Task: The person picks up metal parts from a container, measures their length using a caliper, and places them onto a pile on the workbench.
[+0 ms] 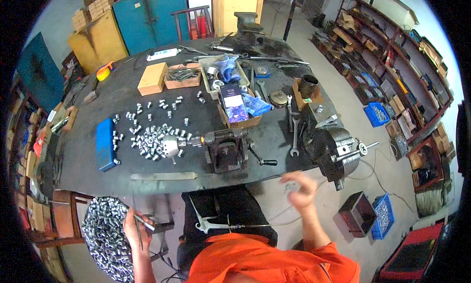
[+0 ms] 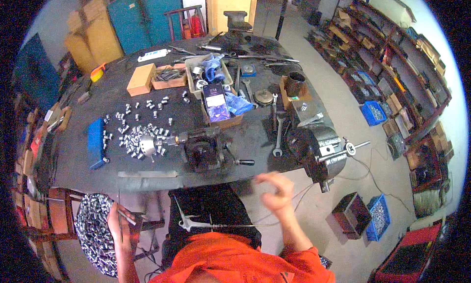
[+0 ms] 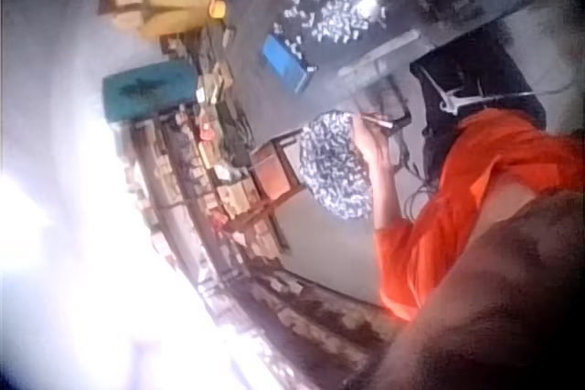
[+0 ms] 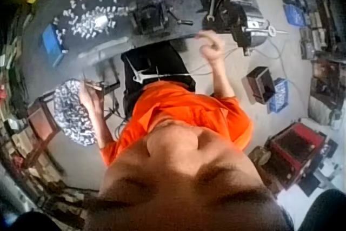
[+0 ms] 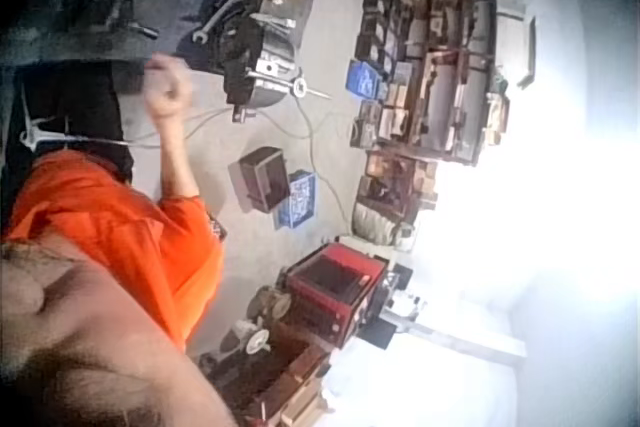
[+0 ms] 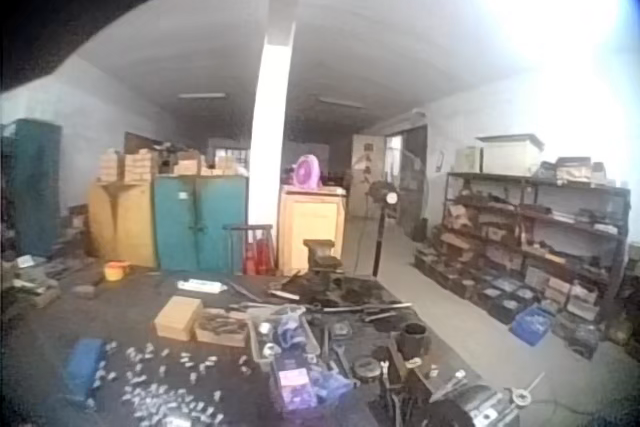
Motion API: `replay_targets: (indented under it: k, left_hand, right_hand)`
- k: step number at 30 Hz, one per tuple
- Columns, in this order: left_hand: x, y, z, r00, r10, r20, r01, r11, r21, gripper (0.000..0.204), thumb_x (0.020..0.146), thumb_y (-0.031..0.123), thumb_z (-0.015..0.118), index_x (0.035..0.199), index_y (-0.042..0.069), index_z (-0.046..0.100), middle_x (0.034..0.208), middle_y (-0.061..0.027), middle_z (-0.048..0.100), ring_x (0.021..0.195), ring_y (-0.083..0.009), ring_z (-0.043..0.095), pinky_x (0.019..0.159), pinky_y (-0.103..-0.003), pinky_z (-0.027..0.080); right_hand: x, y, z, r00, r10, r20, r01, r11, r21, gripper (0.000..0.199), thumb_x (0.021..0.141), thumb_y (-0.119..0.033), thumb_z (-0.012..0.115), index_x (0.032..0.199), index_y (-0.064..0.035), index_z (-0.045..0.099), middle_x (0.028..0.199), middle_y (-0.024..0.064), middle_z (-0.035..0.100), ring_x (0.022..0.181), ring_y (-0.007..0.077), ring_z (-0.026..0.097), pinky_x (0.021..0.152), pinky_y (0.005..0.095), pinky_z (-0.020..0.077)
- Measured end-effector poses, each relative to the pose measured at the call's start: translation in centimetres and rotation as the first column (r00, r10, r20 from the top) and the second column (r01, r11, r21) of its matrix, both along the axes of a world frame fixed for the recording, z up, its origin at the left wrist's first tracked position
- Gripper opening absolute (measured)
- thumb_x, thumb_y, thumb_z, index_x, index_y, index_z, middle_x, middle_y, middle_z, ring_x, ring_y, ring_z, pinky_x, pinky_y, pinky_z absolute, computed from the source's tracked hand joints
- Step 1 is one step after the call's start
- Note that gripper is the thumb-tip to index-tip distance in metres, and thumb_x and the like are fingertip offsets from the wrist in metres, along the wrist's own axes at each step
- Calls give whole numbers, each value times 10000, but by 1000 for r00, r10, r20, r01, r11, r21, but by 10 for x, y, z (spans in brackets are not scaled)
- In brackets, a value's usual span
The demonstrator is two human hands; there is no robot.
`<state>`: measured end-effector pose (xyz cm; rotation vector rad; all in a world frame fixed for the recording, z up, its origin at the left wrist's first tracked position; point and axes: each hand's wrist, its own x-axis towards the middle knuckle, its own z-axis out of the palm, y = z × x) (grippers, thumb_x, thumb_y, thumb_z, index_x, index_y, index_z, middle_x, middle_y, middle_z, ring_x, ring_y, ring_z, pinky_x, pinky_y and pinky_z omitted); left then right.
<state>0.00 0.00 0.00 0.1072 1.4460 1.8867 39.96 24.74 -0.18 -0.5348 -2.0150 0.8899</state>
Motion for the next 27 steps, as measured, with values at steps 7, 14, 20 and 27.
replay_targets:
  k: [7,14,20,27]
  left_hand:
    - [53,59,18,995,-22,-98,35,990,134,315,936,280,508,761,21,548,628,-92,532,562,-206,536,520,-373,494]
    - [80,56,22,992,-20,-125,45,978,203,329,955,287,506,795,5,565,639,-108,567,569,-213,574,549,-357,507]
    - [91,40,17,993,-43,-109,57,990,130,309,943,289,531,868,-6,587,715,-107,599,656,-213,614,612,-348,527]
    - [87,27,14,982,-190,5,184,961,208,403,964,356,482,945,-26,606,827,-163,671,733,-239,678,701,-329,552]
  right_hand:
    - [-113,-98,18,854,508,114,-513,858,25,763,582,-131,651,1330,-122,498,1002,152,638,882,335,606,785,420,491]
    - [-168,-138,30,771,589,244,-603,798,-22,871,600,-121,622,1423,-152,339,949,162,572,833,366,584,733,438,482]
    - [-185,-143,6,845,527,86,-534,833,145,472,595,-174,648,1056,-109,571,912,119,584,831,334,596,698,407,493]
    - [-183,-145,4,889,435,-141,-385,879,280,183,600,-126,630,760,-44,593,686,96,531,551,256,548,487,332,433]
